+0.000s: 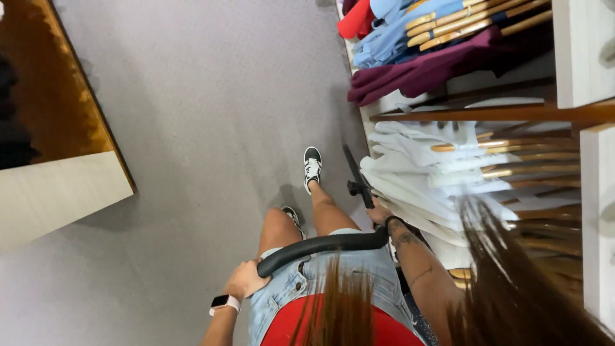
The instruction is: The person vacuums a carpeted floor in a room filled with fabric rolls and clothing racks. They move the vacuum wand back and forth across the floor, navigating around furniture and merchandise displays.
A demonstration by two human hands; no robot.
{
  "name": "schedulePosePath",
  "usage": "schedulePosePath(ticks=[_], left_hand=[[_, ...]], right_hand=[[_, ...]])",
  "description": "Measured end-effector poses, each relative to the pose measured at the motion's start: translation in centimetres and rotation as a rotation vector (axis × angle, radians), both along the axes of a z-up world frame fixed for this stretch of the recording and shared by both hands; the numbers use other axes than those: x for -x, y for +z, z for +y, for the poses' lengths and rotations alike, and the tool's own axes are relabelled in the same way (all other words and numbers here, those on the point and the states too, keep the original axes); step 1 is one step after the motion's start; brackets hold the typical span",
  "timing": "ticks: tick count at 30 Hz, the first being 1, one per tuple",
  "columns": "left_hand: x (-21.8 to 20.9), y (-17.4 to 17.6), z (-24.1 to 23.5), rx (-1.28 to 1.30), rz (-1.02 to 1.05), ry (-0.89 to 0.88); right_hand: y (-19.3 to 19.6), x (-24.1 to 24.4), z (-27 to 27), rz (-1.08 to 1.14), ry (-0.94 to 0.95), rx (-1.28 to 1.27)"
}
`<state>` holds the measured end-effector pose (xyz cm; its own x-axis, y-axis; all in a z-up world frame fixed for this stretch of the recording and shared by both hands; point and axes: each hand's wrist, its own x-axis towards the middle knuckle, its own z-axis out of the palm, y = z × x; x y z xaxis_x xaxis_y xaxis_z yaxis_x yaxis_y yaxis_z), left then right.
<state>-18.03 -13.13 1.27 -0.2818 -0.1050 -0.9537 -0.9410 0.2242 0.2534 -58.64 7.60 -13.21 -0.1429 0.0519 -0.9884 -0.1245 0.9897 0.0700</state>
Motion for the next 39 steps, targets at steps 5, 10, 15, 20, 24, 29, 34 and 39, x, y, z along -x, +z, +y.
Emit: schedulePosePath(ticks=[5,10,15,20,24,29,34,39], left_hand=[[5.5,2.7,-3.9,0.027,0.022,-0.047],[7.6,3.1,-6.1,0.031,0.075,-0.110],[8.5,3.4,-8.2,0.074,0.083,-0.122],[9.1,3.6,-9.9,0.107,0.036,-0.072],[9.0,3.9,-10.4,0.046,0.005,-0.100],[10.8,3.8,-11.0,0.077,0.084,-0.055],[11.1,4.6,-10.3,0.078,0.107,-0.076],[10.5,4.2,-9.9,0.092,0.039,0.026]], right_hand=[[1.9,3.1,-1.6,-0.023,-0.121,0.019],[2.9,6.3,-6.2,0.060,0.015,0.039],[-2.2,10.0,-11.1,0.161,0.112,0.050],[-3.5,9.5,-10.7,0.174,0.000,0.020],[-4.9,6.0,-4.1,0.137,-0.013,-0.039],[-0.8,9.8,-7.3,0.092,0.021,0.031],[2.7,12.0,-14.3,0.094,0.141,0.012],[-1.5,13.0,-20.0,0.079,0.161,0.003]])
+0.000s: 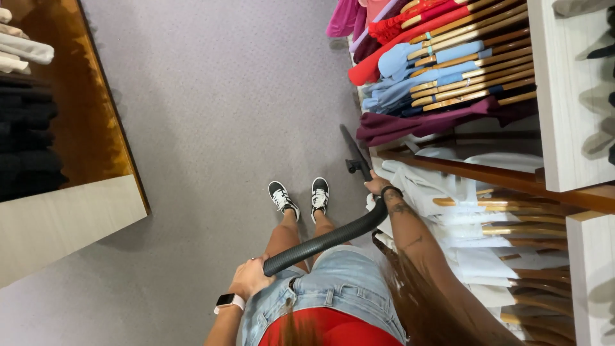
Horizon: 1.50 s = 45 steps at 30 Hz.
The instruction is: The person vacuums a carpeted floor in a room filled with fabric rolls and clothing racks. They move the vacuum wand back and forth across the floor, navigating around furniture and merchandise displays.
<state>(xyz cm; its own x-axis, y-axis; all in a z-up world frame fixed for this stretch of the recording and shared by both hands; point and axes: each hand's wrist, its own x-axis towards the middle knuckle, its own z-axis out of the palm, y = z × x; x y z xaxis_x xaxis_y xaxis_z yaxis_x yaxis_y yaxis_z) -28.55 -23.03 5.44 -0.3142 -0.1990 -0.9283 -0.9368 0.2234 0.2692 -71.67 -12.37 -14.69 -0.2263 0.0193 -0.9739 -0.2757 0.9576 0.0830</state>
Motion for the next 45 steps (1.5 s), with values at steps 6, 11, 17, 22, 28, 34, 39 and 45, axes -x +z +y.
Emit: schedulePosePath(ticks=[6,11,17,22,28,34,39,45], left_hand=[[-3.0,-2.5,0.7,0.033,-0.024,-0.052],[-2.3,-3.0,0.3,0.001,-0.022,-0.037],[-2.4,-3.6,0.3,0.012,-0.004,-0.048],[-3.2,-2.9,0.8,-0.008,0.007,-0.013],[-2.6,-3.8,1.2,-0.040,-0.040,-0.025],[-2.5,-5.4,1.3,-0.037,0.046,-0.102],[-0.4,-5.1,-0.5,-0.023,0.048,-0.041],[0.9,-3.5,-3.4,0.031,0.036,0.043]], right_hand=[[-3.8,-3.1,4.4,0.014,0.068,-0.028],[1.2,-4.8,8.9,-0.026,-0.201,-0.056],[6.1,-3.2,7.2,-0.128,-0.438,0.052],[3.0,-3.0,4.5,0.001,-0.227,0.067],[0.1,-0.6,3.8,-0.025,-0.270,0.038],[2.0,-3.6,10.0,0.008,-0.148,-0.051],[1.1,-3.2,13.5,-0.113,-0.305,0.050],[2.9,-1.4,9.5,-0.183,-0.347,0.046]])
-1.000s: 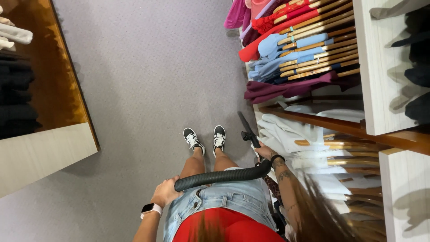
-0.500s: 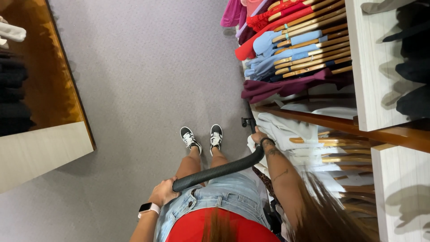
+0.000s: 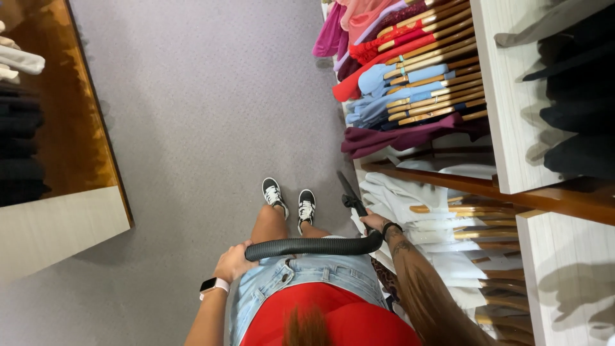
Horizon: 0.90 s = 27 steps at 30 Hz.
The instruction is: The person vacuums a carpeted floor in a room filled with fabric rolls and clothing racks. They move the vacuum wand back and forth across the floor, navigating around furniture and merchandise displays.
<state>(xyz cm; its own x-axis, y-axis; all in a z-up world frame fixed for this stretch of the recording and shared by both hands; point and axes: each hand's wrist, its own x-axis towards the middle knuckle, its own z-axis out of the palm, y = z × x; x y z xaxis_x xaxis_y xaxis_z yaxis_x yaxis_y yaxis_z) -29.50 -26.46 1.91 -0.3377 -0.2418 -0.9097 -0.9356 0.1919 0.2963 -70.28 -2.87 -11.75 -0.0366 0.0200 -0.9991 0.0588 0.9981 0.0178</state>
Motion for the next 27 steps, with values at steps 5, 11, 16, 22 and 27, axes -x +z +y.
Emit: schedulePosePath(ticks=[5,11,16,22,27], left_hand=[[-1.1,-1.3,-1.5,0.043,0.015,0.237],[0.5,-2.4,-6.6,-0.002,0.012,0.384],[2.6,-3.4,-14.4,-0.064,0.023,0.491],[5.3,-0.5,-24.0,-0.081,-0.114,0.402],[6.9,0.3,-29.1,-0.048,-0.073,0.240]], right_hand=[[3.0,-0.6,-8.7,0.038,0.010,0.071],[1.6,2.8,-19.3,0.048,0.153,0.092],[-1.3,6.0,-26.1,0.096,0.434,-0.044],[-9.7,8.5,-29.0,0.117,0.420,-0.130],[-8.2,9.5,-31.9,0.175,0.025,-0.120]])
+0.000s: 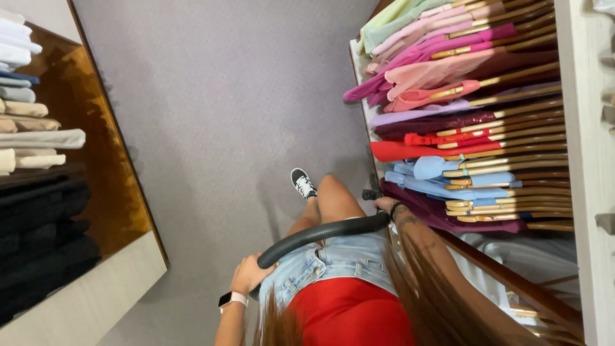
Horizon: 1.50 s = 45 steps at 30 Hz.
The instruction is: The person vacuums a carpeted floor in a room filled with fabric rolls and clothing racks. They move the vacuum wand back and forth across the floor, navigating around furniture and merchandise displays.
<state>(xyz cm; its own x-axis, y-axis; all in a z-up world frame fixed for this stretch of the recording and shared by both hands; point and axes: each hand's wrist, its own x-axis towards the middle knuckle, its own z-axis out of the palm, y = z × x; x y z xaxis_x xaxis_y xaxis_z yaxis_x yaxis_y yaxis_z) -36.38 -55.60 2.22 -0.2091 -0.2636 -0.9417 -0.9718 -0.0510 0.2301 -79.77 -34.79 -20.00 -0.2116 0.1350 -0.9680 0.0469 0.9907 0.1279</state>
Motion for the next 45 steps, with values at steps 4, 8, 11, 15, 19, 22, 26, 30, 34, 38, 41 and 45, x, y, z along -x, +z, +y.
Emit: schedulePosePath(ticks=[4,8,11,15,19,22,26,30,34,38,41,45], left_hand=[[2.2,0.8,-4.4,0.014,-0.019,-0.048],[3.6,-0.2,-9.4,0.085,-0.034,-0.073],[6.4,0.1,-12.9,0.103,-0.036,-0.090],[9.3,-0.6,-18.2,0.129,-0.034,-0.110],[13.2,0.5,-23.7,0.118,-0.043,-0.127],[16.9,2.1,-28.6,0.092,-0.075,-0.128],[20.8,2.3,-33.4,0.055,-0.092,-0.029],[23.8,1.2,-37.0,0.039,-0.077,-0.050],[26.8,-0.1,-38.9,0.045,-0.034,-0.076],[28.9,0.0,-39.9,0.072,0.008,-0.011],[29.1,0.6,-40.9,0.045,-0.023,0.019],[28.2,-0.7,-41.3,-0.015,-0.064,-0.083]], right_hand=[[-1.1,1.2,-2.9,-0.012,-0.160,0.045],[4.2,2.2,-10.0,0.011,-0.164,-0.116],[3.0,4.3,-11.6,-0.077,-0.041,-0.065],[-2.2,6.6,-15.9,-0.051,0.100,-0.028],[-4.3,11.0,-20.9,0.084,0.197,-0.053],[-0.3,15.5,-29.6,0.084,0.170,-0.051],[4.8,20.8,-43.2,0.109,0.115,0.063],[-2.4,26.1,-49.4,0.030,0.337,0.027],[1.0,29.7,-58.3,0.032,0.358,0.152],[2.8,30.8,-65.0,-0.082,0.333,0.135],[0.4,30.8,-64.9,-0.107,0.509,0.103],[0.0,29.2,-60.2,-0.035,0.615,0.050]])
